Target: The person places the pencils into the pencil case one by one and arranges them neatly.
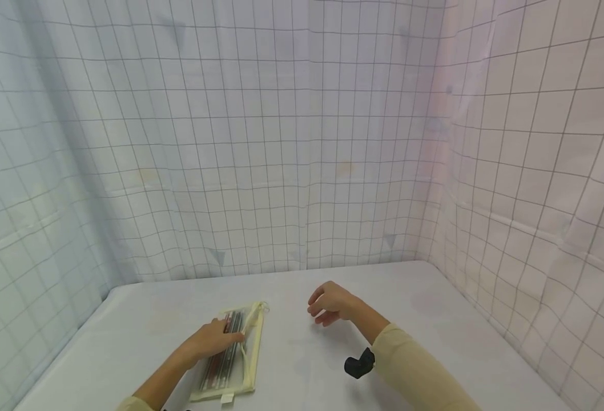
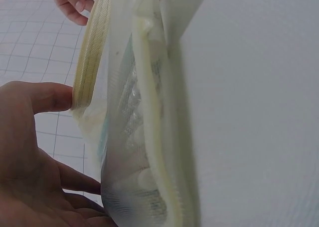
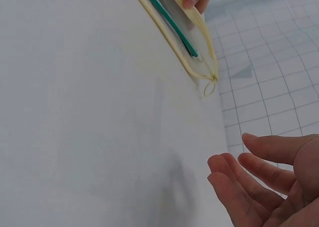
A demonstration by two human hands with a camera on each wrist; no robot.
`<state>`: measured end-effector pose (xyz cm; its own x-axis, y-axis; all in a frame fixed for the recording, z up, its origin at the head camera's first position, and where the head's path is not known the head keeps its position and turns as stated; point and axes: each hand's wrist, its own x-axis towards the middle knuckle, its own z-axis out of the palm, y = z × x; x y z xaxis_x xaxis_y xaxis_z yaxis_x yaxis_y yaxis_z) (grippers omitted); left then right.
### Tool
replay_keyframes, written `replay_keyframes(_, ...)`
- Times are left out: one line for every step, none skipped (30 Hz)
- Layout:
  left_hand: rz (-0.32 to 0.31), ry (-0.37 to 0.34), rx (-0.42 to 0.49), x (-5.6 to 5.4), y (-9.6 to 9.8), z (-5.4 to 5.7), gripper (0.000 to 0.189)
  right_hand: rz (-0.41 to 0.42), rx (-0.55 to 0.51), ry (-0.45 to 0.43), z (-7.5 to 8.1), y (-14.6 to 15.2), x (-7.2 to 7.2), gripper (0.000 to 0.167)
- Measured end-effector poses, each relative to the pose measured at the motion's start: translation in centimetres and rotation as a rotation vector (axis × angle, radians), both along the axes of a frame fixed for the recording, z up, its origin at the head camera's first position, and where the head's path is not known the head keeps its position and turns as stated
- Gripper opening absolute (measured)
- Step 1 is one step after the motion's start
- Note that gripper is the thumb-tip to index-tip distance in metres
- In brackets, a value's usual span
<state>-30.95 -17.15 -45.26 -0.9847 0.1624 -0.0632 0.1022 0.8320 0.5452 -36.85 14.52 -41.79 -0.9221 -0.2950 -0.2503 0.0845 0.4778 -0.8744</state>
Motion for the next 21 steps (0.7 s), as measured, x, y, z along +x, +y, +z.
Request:
replay_keyframes(-0.001,0.001,0.002,0.0,0.0,0.0,0.083,-0.003,0.004,0.003,0.0,0.2,0.0,0.031)
replay_keyframes(-0.002,0.003,0.004,0.0,-0.1,0.0,0.083,-0.006,0.008,0.006,0.0,0.4,0.0,0.031)
replay_keyframes(-0.001,0.002,0.006,0.0,-0.1,-0.1,0.084,-0.010,0.008,0.004,0.0,0.6,0.0,0.031)
replay_keyframes(-0.003,0.001,0.008,0.0,-0.1,-0.1,0.083,-0.012,0.010,0.004,-0.1,0.8,0.0,0.031)
replay_keyframes(-0.002,-0.001,0.008,0.0,-0.1,-0.2,0.083,-0.014,0.012,0.004,-0.1,1.0,0.0,0.031)
replay_keyframes(-0.002,-0.003,0.007,0.0,-0.1,-0.3,0.083,-0.013,0.017,0.007,-0.1,1.2,0.1,0.031)
replay_keyframes(-0.002,-0.007,0.007,0.0,-0.1,-0.4,0.083,-0.017,0.018,0.007,-0.1,1.4,0.1,0.031)
replay_keyframes(-0.001,-0.010,0.008,-0.1,-0.1,-0.5,0.083,-0.019,0.019,0.009,-0.2,1.6,0.2,0.031)
replay_keyframes(-0.001,-0.013,0.006,-0.1,-0.1,-0.6,0.083,-0.023,0.018,0.010,-0.2,1.8,0.2,0.032)
replay_keyframes(-0.004,-0.012,0.008,-0.1,-0.2,-0.6,0.083,-0.025,0.016,0.011,-0.2,1.9,0.2,0.032)
replay_keyframes(-0.004,-0.011,0.010,-0.1,-0.2,-0.7,0.083,-0.027,0.010,0.013,-0.2,2.1,0.3,0.032)
replay_keyframes(-0.006,-0.008,0.012,-0.1,-0.2,-0.7,0.084,-0.027,0.003,0.016,-0.1,2.2,0.3,0.033)
replay_keyframes(-0.007,-0.006,0.018,-0.1,-0.3,-0.7,0.084,-0.029,-0.006,0.017,-0.1,2.2,0.3,0.032)
replay_keyframes(-0.008,-0.005,0.020,-0.1,-0.3,-0.7,0.084,-0.027,-0.012,0.021,0.0,2.3,0.4,0.033)
replay_keyframes(-0.009,-0.003,0.019,-0.1,-0.3,-0.6,0.084,-0.026,-0.019,0.021,0.0,2.4,0.4,0.032)
replay_keyframes(-0.012,0.000,0.019,-0.1,-0.3,-0.6,0.084,-0.026,-0.023,0.022,0.0,2.5,0.4,0.033)
replay_keyframes(-0.012,0.000,0.016,-0.2,-0.3,-0.6,0.084,-0.026,-0.026,0.023,0.1,2.7,0.4,0.033)
replay_keyframes(-0.011,-0.002,0.017,-0.2,-0.3,-0.6,0.084,-0.028,-0.024,0.024,0.1,2.8,0.4,0.032)
replay_keyframes(-0.012,-0.003,0.015,-0.3,-0.3,-0.6,0.084,-0.031,-0.021,0.023,0.0,3.1,0.4,0.033)
replay_keyframes(-0.013,-0.003,0.011,-0.4,-0.3,-0.5,0.083,-0.035,-0.017,0.023,0.0,3.3,0.4,0.033)
replay_keyframes(-0.014,-0.002,0.010,-0.4,-0.3,-0.5,0.083,-0.040,-0.014,0.021,0.0,3.6,0.3,0.033)
